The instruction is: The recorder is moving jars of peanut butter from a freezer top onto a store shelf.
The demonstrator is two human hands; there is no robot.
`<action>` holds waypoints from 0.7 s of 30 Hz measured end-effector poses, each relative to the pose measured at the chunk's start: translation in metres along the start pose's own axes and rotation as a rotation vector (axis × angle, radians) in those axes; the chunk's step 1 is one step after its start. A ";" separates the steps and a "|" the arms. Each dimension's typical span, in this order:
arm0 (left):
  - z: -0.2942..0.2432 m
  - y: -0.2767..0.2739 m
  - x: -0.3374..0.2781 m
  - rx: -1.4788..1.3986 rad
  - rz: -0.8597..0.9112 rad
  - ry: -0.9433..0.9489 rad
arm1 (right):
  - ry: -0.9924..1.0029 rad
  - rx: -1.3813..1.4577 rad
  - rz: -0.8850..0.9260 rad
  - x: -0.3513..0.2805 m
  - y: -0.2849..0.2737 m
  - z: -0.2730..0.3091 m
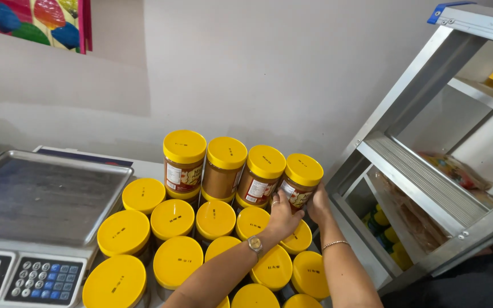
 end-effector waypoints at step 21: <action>-0.164 -0.069 -0.079 -0.007 -0.060 0.391 | -0.211 -0.188 0.202 -0.229 0.093 0.182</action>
Point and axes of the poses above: each hand's wrist, its own x-axis towards the middle knuckle, its own y-axis out of the palm, z = x × y, the point moved 3 cm from there along x, towards the middle knuckle, and after that the axes turned 12 degrees about z, right-handed, at the moved point
